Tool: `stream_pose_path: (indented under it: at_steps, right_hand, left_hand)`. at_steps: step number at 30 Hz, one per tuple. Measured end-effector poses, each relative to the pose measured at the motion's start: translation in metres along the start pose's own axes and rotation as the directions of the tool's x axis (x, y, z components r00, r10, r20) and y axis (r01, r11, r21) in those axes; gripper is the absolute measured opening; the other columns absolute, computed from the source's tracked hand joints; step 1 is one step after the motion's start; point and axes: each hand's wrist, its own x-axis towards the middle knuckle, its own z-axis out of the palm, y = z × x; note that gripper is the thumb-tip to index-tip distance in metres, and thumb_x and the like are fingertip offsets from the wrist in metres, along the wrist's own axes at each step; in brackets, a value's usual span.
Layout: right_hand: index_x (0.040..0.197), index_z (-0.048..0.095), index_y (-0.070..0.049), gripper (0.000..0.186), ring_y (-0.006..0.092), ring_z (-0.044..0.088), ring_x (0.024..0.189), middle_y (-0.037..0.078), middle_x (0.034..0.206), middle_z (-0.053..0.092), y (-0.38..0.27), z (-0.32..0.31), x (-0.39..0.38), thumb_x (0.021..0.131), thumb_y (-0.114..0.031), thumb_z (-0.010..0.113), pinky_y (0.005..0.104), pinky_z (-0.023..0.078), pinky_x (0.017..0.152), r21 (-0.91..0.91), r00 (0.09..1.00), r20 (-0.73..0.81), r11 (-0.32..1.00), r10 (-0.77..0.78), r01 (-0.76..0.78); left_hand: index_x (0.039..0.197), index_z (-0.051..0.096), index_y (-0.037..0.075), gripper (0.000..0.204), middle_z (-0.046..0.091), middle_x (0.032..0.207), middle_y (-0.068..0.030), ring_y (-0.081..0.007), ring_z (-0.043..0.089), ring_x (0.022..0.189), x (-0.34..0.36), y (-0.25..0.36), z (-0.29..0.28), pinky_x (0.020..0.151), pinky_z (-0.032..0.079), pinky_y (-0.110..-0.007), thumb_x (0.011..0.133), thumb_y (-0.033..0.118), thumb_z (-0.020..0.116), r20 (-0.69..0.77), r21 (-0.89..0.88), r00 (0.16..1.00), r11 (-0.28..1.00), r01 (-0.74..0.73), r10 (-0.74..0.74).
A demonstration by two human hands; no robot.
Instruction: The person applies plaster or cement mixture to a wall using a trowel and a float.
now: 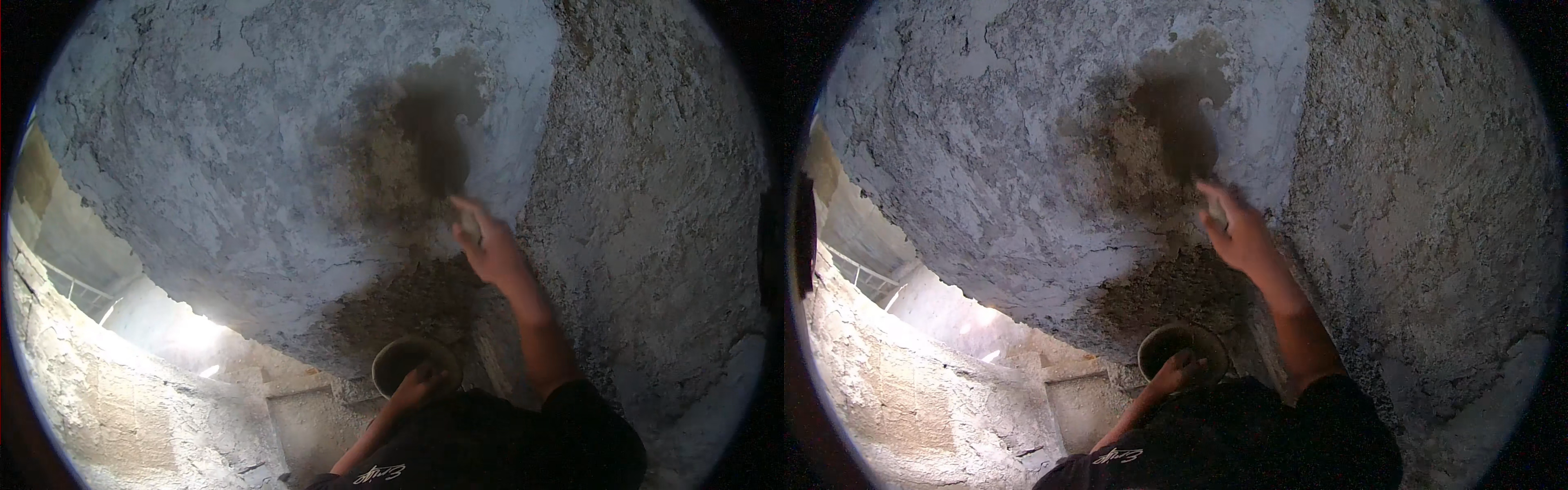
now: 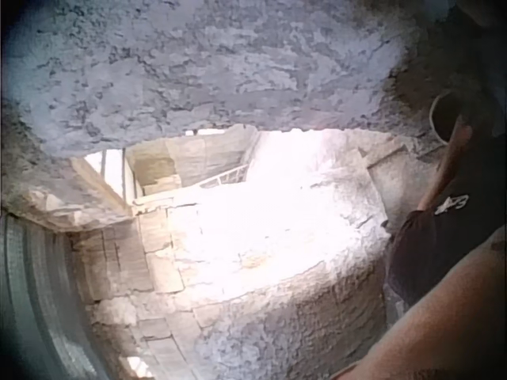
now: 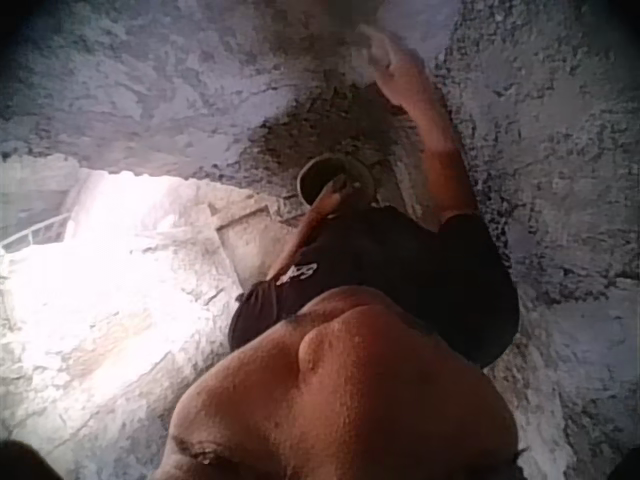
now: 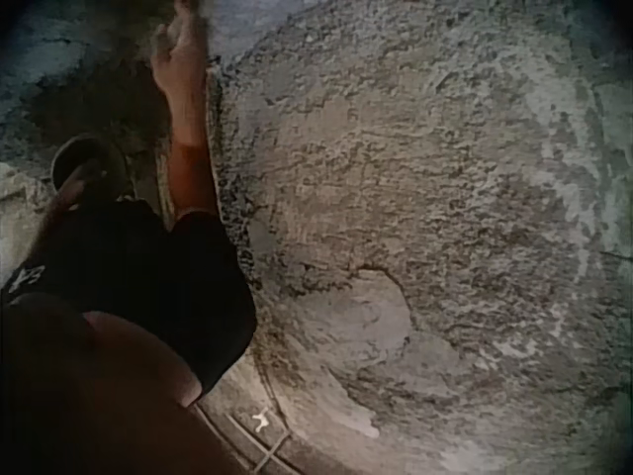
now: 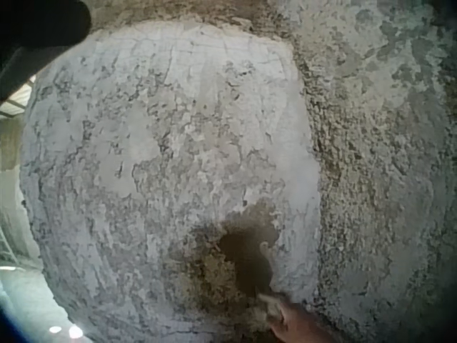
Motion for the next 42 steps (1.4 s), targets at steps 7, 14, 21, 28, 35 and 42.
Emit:
stream_pose_path:
  at_steps: [7,14,21,28,35,42]
  right_hand:
    - [0.134,0.05,-0.011,0.042,0.0223,0.068,0.085,0.017,0.107,0.067,-0.027,0.015,-0.054,0.097,-0.03,0.054,0.035,0.052,0.078,0.096,0.987,0.159,0.995,0.024,-0.04]
    - [0.133,0.05,-0.01,0.041,0.0224,0.067,0.071,0.016,0.093,0.069,-0.026,-0.032,0.007,0.097,-0.028,0.055,0.0346,0.052,0.068,-0.274,0.993,-0.035,0.954,0.113,-0.118]
    - [0.135,0.048,-0.008,0.045,0.0277,0.067,0.086,0.018,0.104,0.067,0.046,0.001,-0.099,0.097,-0.031,0.055,0.0385,0.051,0.078,-0.279,0.915,0.039,0.883,0.402,-0.377]
    - [0.134,0.046,-0.004,0.045,0.0315,0.065,0.099,0.02,0.112,0.064,-0.007,-0.014,-0.019,0.097,-0.027,0.054,0.0365,0.049,0.084,-0.133,0.961,-0.275,0.991,-0.024,-0.014]
    - [0.134,0.048,-0.008,0.041,0.0274,0.067,0.077,0.017,0.097,0.067,0.031,-0.002,-0.048,0.098,-0.025,0.053,0.0383,0.05,0.069,-0.319,0.986,-0.157,0.941,0.062,-0.11]
    - [0.134,0.048,-0.008,0.04,0.0165,0.057,0.056,0.013,0.102,0.065,0.051,-0.001,-0.085,0.098,-0.025,0.052,0.0348,0.047,0.053,-0.456,0.882,-0.374,0.885,-0.285,0.093]
  left_hand:
    - [0.092,0.062,-0.003,0.042,0.063,0.083,-0.0172,-0.0246,0.061,0.08,-0.008,-0.011,0.0,0.073,0.046,-0.038,0.088,0.039,0.062,-0.202,-0.059,0.977,0.995,-0.076,0.063]
    - [0.099,0.061,-0.002,0.045,0.063,0.091,-0.0204,-0.0317,0.062,0.087,0.002,-0.02,0.004,0.076,0.046,-0.04,0.087,0.042,0.063,-0.129,-0.015,0.988,0.996,-0.089,0.087]
    - [0.128,0.053,0.0,0.059,0.055,0.129,-0.0218,-0.034,0.05,0.122,-0.017,-0.024,-0.009,0.102,0.038,-0.041,0.091,0.045,0.059,-0.014,0.036,0.995,0.995,0.094,-0.094]
    - [0.115,0.057,-0.002,0.049,0.061,0.115,-0.0203,-0.0303,0.058,0.106,-0.017,-0.049,-0.017,0.088,0.043,-0.04,0.093,0.042,0.056,-0.038,-0.057,0.998,0.997,-0.043,0.041]
    - [0.115,0.059,-0.003,0.05,0.061,0.117,-0.0201,-0.0289,0.058,0.108,-0.029,-0.028,-0.023,0.09,0.044,-0.039,0.093,0.041,0.057,0.003,0.064,0.999,0.997,0.034,-0.034]
    - [0.126,0.054,-0.003,0.06,0.057,0.126,-0.0201,-0.0305,0.055,0.116,-0.034,-0.094,-0.014,0.096,0.042,-0.039,0.093,0.047,0.055,0.064,0.023,0.998,1.0,0.013,-0.014]
